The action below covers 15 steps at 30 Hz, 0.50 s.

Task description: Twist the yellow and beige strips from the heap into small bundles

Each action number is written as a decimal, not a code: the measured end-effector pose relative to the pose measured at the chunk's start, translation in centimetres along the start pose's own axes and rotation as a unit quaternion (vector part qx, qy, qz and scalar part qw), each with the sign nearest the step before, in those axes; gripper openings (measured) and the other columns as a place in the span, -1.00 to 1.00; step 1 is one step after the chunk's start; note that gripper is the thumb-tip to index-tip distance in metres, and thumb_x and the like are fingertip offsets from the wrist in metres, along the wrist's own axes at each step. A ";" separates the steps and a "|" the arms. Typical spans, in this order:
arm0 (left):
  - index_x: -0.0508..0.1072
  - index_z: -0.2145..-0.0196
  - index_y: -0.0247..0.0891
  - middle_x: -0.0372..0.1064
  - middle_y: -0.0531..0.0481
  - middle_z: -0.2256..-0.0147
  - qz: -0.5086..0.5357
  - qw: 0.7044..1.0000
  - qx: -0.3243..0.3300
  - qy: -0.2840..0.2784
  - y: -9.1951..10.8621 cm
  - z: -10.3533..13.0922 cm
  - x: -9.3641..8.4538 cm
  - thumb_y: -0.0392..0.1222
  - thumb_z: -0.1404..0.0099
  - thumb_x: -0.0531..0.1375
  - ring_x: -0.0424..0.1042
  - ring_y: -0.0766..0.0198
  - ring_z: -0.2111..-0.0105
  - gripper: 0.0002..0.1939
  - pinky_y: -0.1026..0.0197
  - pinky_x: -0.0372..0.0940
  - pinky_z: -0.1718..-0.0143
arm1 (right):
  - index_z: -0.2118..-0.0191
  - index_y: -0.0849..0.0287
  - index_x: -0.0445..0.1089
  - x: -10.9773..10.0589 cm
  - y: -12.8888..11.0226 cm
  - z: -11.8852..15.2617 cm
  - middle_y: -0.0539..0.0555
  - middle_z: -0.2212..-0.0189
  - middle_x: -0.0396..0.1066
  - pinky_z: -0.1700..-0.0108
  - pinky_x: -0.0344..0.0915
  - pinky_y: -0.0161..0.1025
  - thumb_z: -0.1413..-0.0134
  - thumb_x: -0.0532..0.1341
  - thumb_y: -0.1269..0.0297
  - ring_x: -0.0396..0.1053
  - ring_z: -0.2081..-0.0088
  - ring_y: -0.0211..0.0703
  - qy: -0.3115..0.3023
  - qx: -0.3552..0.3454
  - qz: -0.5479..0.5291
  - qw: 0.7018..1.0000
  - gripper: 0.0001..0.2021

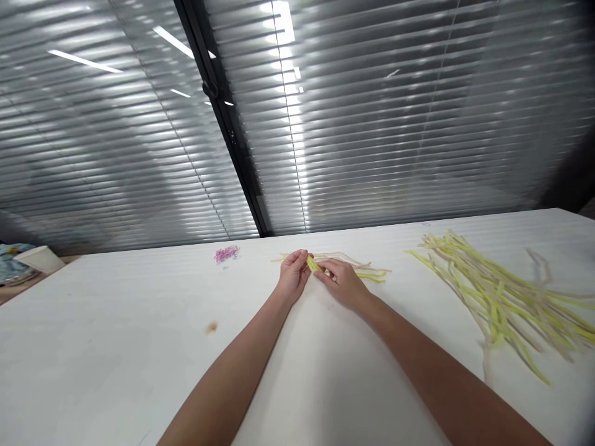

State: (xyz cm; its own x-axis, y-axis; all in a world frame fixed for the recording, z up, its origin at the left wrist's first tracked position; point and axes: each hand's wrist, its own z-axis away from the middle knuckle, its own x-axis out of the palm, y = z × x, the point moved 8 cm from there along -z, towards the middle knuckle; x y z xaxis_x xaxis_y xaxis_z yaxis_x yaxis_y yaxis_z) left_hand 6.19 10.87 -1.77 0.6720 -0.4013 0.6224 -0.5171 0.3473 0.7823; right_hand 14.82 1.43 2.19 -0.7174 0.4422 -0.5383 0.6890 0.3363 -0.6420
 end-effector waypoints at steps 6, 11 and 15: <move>0.41 0.41 -0.36 0.43 -0.03 0.40 -0.003 1.000 0.003 0.007 -0.1 0.0 -0.2 -0.17 0.03 0.40 0.40 0.36 0.38 -0.70 0.27 0.31 0.29 | 0.13 0.08 0.49 0.0 1.2 0.1 0.02 0.27 0.48 0.23 0.23 -0.25 -0.14 0.18 0.16 0.36 0.31 -0.18 0.006 0.020 0.002 1.000 -0.76; 0.39 0.38 -0.33 0.45 -0.06 0.35 -0.004 1.000 0.001 0.017 -0.3 -0.1 -0.5 -0.15 0.03 0.39 0.42 0.32 0.32 -0.68 0.22 0.31 0.20 | 0.07 0.10 0.48 0.0 1.0 0.1 0.03 0.22 0.49 0.16 0.25 -0.24 -0.10 0.22 0.21 0.38 0.24 -0.16 0.018 0.004 -0.014 1.000 -0.73; 0.39 0.36 -0.33 0.46 -0.08 0.34 -0.010 1.000 0.006 0.023 -0.3 -0.2 -0.6 -0.15 0.02 0.39 0.43 0.33 0.30 -0.68 0.24 0.31 0.19 | 0.06 0.12 0.47 0.2 1.0 0.1 0.03 0.26 0.49 0.22 0.25 -0.27 -0.07 0.25 0.24 0.37 0.31 -0.19 0.012 0.004 -0.006 1.000 -0.71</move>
State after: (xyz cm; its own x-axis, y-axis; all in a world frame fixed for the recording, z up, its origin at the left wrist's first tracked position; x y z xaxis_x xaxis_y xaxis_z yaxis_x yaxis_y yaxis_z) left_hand 6.05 11.13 -2.41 0.7056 -0.3688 0.6051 -0.5093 0.3298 0.7949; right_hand 15.40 1.73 1.36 -0.7234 0.4578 -0.5169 0.6790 0.3361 -0.6527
